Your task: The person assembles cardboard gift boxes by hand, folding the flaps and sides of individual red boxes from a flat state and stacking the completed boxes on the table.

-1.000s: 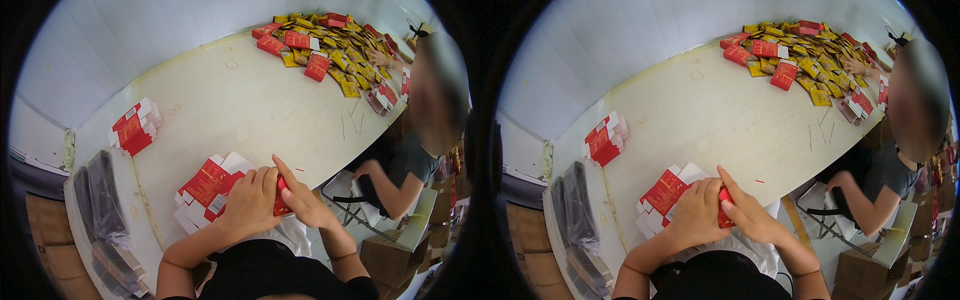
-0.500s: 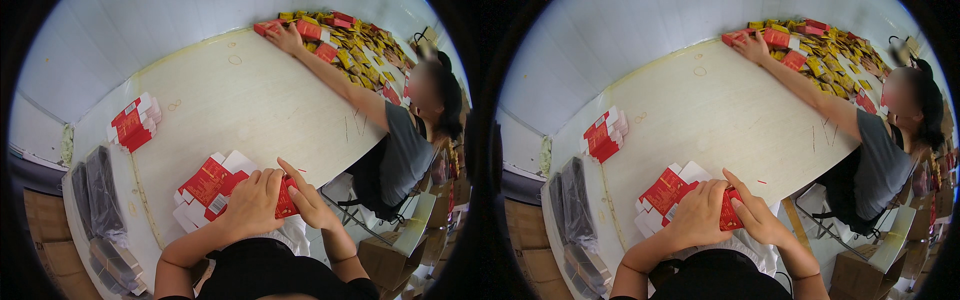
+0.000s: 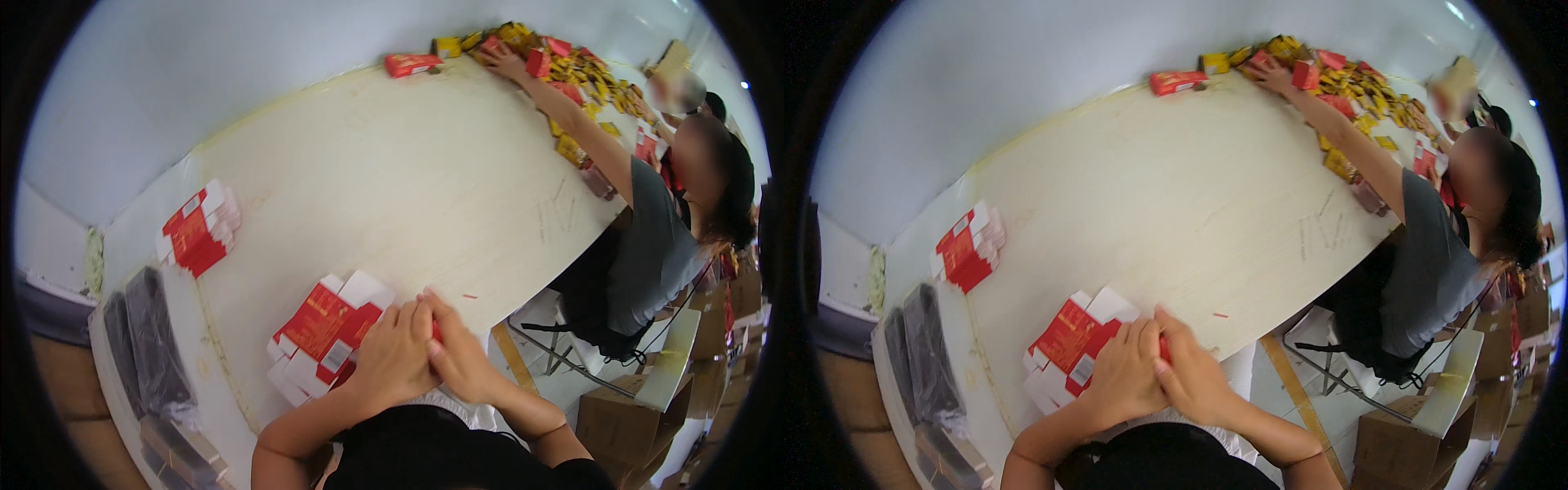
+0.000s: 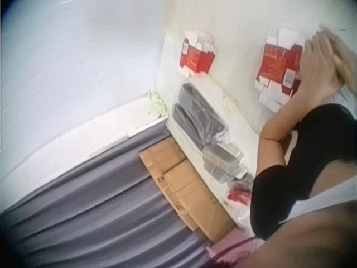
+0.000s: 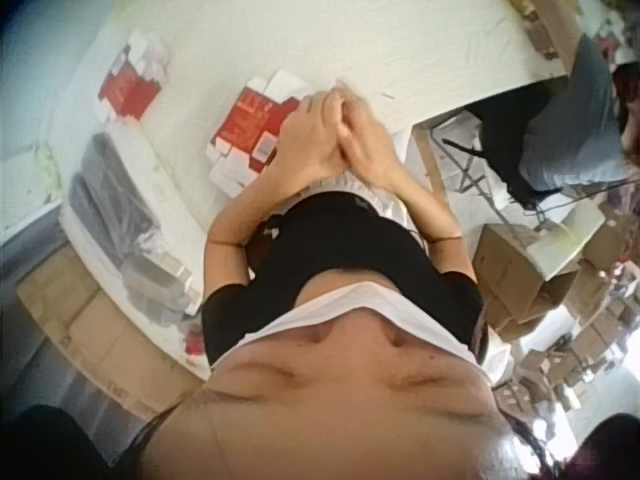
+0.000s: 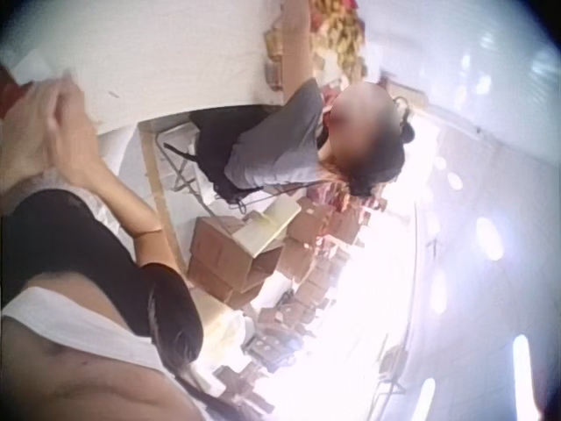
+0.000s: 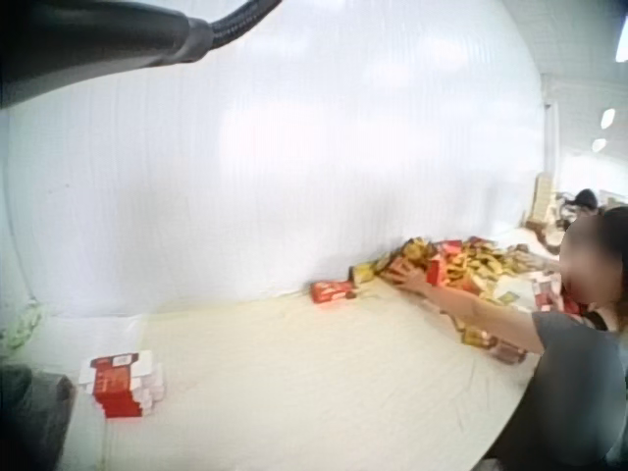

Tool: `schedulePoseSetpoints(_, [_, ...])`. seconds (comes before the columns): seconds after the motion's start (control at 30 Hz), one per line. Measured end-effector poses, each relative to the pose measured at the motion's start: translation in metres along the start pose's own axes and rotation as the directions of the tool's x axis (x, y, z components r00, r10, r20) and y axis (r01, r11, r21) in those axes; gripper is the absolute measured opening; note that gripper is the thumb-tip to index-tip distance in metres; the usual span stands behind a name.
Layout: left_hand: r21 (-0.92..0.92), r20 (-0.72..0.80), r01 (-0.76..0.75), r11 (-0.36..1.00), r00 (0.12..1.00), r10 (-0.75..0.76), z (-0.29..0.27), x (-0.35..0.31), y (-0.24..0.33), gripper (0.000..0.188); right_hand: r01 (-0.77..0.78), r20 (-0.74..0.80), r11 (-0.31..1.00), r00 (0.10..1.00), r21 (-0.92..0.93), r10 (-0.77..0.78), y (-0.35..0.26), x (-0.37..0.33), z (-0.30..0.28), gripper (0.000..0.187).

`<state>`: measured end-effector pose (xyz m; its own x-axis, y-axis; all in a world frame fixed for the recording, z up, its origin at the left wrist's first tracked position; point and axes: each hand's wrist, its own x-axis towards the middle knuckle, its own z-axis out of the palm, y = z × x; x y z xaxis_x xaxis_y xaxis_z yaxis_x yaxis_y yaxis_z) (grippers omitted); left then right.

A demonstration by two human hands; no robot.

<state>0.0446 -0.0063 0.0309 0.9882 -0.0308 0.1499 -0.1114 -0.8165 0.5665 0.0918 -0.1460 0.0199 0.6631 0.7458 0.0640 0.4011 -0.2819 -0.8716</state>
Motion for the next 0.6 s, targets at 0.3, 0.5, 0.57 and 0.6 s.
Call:
schedulePoseSetpoints(0.3, [-0.308, 0.184, 0.110, 0.945, 0.981, -0.054, 0.002, -0.004, -0.003, 0.106, -0.104, 0.328, 0.958, 0.945, 0.268, 0.011, 0.046, 0.010, -0.025, 0.068])
schedulePoseSetpoints(0.5, [0.077, -0.132, 0.103, 0.992, 0.987, -0.093, -0.035, -0.036, -0.065, 0.105, -0.504, 0.297, 0.682, 0.863, 0.529, 0.408, 0.076, 0.053, -0.064, 0.064])
schedulePoseSetpoints(0.57, [0.206, -0.072, 0.233, 0.950, 0.972, -0.223, -0.038, -0.048, -0.072, 0.108, -0.396, 0.103, 0.576, 0.875, 0.715, 0.473, 0.095, 0.082, -0.080, 0.062])
schedulePoseSetpoints(0.6, [0.262, -0.022, 0.303, 0.916, 0.951, -0.309, -0.040, -0.054, -0.073, 0.109, -0.272, -0.042, 0.503, 0.849, 0.820, 0.527, 0.107, 0.106, -0.093, 0.061])
